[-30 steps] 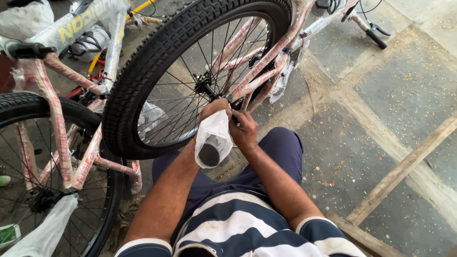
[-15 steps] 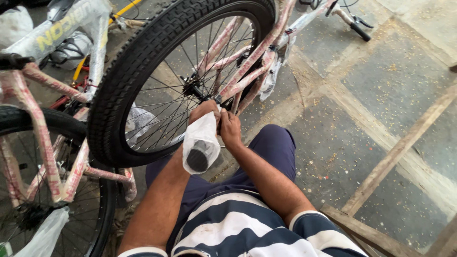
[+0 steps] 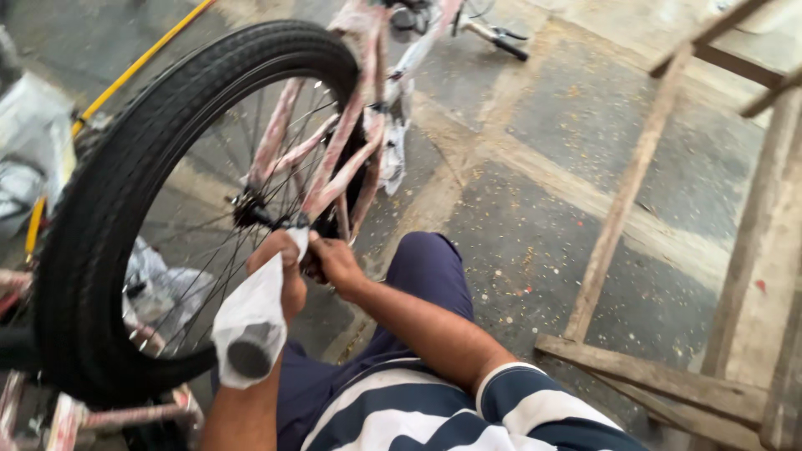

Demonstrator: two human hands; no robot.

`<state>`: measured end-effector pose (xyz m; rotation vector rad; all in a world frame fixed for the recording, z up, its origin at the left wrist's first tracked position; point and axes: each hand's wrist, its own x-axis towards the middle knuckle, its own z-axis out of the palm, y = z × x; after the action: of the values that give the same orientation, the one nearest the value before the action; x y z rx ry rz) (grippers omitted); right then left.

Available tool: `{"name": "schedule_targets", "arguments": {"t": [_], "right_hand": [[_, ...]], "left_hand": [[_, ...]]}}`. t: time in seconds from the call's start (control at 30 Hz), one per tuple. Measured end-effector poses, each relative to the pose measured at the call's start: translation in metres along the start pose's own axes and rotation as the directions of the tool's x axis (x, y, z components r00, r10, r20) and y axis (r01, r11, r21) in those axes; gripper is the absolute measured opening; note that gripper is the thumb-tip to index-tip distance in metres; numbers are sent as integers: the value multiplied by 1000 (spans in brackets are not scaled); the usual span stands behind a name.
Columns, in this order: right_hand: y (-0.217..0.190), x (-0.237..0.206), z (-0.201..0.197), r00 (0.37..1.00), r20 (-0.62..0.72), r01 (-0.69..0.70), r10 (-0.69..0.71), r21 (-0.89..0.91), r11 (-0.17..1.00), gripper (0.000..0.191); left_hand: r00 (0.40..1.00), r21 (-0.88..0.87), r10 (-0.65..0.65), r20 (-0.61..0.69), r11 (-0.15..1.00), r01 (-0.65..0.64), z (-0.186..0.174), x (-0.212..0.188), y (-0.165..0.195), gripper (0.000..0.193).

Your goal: The person sits on the floor of a bicycle workshop and fits a front wheel to a new bicycle frame, holding the axle with a plastic bag and tightening the axle nuts by hand. They then lift and reposition the bicycle and pick up a wrench from the floor.

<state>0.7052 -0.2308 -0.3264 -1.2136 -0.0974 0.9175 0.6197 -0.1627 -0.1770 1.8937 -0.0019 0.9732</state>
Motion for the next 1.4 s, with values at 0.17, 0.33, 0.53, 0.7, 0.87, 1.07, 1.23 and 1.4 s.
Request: {"name": "schedule_targets", "arguments": {"t": [0.17, 0.33, 0.53, 0.7, 0.87, 1.07, 1.23, 1.4], "right_hand": [[-4, 1, 4, 897, -172, 240, -407, -583, 776, 54], [-9, 2, 4, 984, -60, -165, 165, 10, 986, 58], [-18, -9, 5, 999, -8, -43, 44, 97, 994, 49], [-25, -9, 6, 977, -48, 187, -207, -263, 946, 41], [-21, -2, 9, 986, 14, -161, 165, 330, 930, 48], [-28, 3, 12, 909, -75, 361, -411, -355, 863, 33], [-38, -4, 13, 994, -40, -96, 102, 132, 987, 50], [-48, -18, -1, 896, 91, 381, -434, -659, 649, 65]], "left_hand": [[1000, 8, -3, 3, 1000, 3, 6, 10, 13, 52], [998, 11, -57, 35, 998, 56, 6, 12, 24, 53], [999, 0, -27, 28, 1000, 27, 4, 12, 22, 50], [1000, -8, 13, 25, 1000, -13, 6, 10, 11, 44], [1000, -189, -17, -13, 982, 14, 8, 9, 0, 37], [1000, -85, 17, -22, 996, -19, 6, 7, -17, 32], [999, 93, -31, -23, 995, 33, 4, 1, -35, 26], [992, -144, 112, -51, 983, -118, 8, 2, -49, 27]]}}
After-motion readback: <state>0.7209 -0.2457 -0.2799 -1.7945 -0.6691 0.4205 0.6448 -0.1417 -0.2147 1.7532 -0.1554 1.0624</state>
